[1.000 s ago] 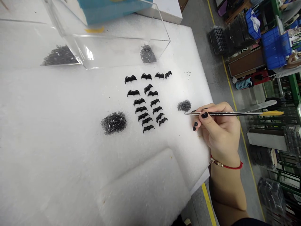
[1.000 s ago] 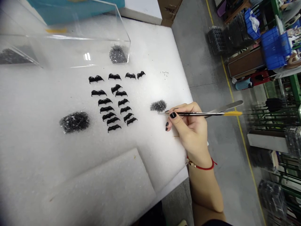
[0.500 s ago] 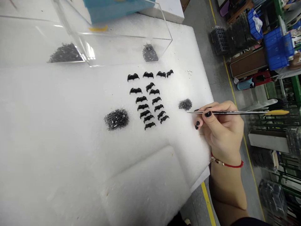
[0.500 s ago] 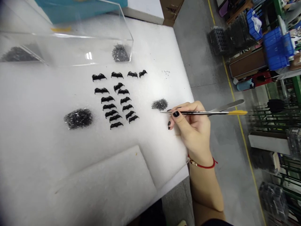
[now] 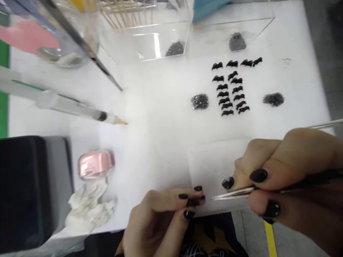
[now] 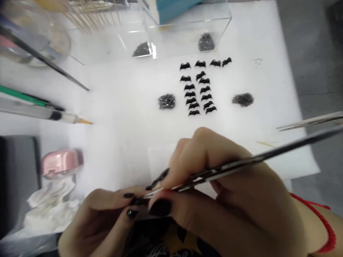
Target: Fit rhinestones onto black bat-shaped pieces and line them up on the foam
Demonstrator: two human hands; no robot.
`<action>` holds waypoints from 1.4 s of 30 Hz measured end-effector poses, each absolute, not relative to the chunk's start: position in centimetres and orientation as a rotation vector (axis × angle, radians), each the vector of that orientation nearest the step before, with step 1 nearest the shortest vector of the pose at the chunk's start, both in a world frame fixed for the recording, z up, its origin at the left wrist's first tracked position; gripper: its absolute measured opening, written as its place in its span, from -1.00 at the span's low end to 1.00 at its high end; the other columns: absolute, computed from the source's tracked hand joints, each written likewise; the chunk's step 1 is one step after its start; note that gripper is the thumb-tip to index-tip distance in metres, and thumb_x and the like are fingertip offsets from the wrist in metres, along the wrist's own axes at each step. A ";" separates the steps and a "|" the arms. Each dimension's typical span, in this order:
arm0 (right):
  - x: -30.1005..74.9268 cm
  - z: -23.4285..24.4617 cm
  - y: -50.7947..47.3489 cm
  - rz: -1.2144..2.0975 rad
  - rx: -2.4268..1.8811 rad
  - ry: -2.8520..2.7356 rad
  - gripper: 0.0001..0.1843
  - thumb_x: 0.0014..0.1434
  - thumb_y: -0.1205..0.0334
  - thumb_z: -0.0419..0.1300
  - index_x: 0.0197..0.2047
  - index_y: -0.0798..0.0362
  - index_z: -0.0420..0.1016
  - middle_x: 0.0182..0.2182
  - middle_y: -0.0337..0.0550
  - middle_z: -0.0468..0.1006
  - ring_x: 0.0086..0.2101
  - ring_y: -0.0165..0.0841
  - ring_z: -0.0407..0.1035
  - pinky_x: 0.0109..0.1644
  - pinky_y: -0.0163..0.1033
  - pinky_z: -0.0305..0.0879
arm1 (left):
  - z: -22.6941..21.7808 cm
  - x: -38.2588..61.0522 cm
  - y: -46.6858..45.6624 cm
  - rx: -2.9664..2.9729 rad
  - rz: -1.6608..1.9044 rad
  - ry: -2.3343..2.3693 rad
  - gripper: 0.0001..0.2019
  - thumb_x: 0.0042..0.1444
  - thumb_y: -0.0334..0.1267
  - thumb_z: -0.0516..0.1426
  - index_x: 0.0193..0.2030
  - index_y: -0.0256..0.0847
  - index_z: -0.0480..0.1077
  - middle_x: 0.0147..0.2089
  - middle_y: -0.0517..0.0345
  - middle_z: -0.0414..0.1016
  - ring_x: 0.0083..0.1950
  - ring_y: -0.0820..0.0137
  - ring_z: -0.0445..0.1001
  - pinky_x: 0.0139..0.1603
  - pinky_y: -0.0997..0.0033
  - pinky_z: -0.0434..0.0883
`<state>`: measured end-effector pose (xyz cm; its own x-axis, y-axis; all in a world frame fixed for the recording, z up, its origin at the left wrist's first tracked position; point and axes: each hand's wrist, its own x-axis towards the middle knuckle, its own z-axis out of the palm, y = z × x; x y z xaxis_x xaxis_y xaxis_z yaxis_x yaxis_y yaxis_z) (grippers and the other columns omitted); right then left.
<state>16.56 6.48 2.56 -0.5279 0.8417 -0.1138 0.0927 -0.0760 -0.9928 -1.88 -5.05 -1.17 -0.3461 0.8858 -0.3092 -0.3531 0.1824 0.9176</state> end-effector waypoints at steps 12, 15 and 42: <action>12.8 0.2 4.8 1.483 -0.863 -1.672 -0.74 0.26 0.44 0.31 -0.18 -0.13 0.39 -0.52 -0.37 0.48 -0.59 -0.43 0.41 -0.58 -0.29 0.46 | -2.9 -3.1 -5.3 0.598 1.472 1.067 -0.71 0.42 -0.56 0.17 0.02 -0.04 0.56 0.09 0.14 0.75 0.01 0.37 0.76 0.13 0.46 0.67; 12.8 -0.3 4.4 1.435 -0.862 -1.684 -0.77 0.27 0.45 0.30 -0.23 -0.09 0.41 -0.49 -0.34 0.53 -0.58 -0.47 0.42 -0.59 -0.35 0.44 | -3.0 -3.1 -5.1 0.584 1.488 1.072 -0.77 0.43 -0.51 0.19 -0.01 -0.05 0.56 0.06 0.14 0.76 -0.01 0.34 0.77 0.15 0.41 0.67; 11.9 -0.6 3.7 1.420 -0.972 -1.520 -0.86 0.18 0.14 0.48 -0.22 -0.26 0.63 -0.44 -0.23 0.60 -0.41 -0.22 0.54 -0.45 -0.15 0.60 | -3.0 -2.4 -4.8 0.680 1.568 1.218 -0.83 0.39 -0.49 0.26 -0.07 -0.09 0.54 -0.01 0.16 0.77 -0.01 0.26 0.77 0.02 0.44 0.73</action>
